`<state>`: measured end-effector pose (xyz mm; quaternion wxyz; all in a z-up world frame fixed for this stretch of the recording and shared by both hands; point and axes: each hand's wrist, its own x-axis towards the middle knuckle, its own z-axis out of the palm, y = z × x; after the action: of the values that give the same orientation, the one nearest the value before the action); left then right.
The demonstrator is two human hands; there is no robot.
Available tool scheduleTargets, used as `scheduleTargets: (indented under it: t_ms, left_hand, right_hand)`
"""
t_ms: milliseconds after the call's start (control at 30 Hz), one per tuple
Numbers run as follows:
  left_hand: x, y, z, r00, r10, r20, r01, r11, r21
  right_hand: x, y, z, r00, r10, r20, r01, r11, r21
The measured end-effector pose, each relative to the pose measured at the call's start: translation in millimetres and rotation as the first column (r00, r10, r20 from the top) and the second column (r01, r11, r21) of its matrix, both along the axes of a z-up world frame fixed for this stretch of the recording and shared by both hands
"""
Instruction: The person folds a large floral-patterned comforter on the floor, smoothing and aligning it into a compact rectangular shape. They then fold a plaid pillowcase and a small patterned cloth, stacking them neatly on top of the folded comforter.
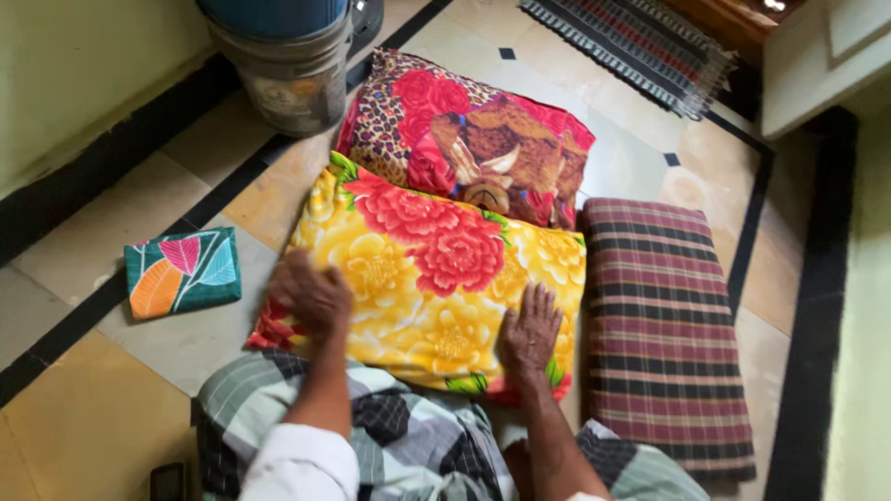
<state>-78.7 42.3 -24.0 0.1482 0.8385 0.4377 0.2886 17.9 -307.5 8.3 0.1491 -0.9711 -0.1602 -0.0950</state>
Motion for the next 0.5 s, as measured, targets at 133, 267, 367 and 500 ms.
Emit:
scheduleTargets:
  t_ms: [133,267,367,500]
  left_hand:
    - [-2,17,1,0.995,0.099,0.009,-0.095,0.971,-0.222]
    - [7,-24,9,0.91,-0.353,0.217,0.371,0.927,-0.05]
    - [11,-72,15,0.775,-0.629,0.055,0.618,0.774,0.142]
    - [9,-105,37,0.649,-0.718,-0.251,0.756,0.646,0.106]
  right_hand:
    - [11,-25,-9,0.997,-0.075,-0.021,0.075,0.997,0.0]
    - [3,-10,-9,0.989,-0.103,0.11,0.087,0.986,0.141]
    - [-41,54,-15,0.947,0.32,0.029,-0.321,0.943,0.087]
    - [-69,77,5,0.909,0.402,-0.113,-0.411,0.908,-0.078]
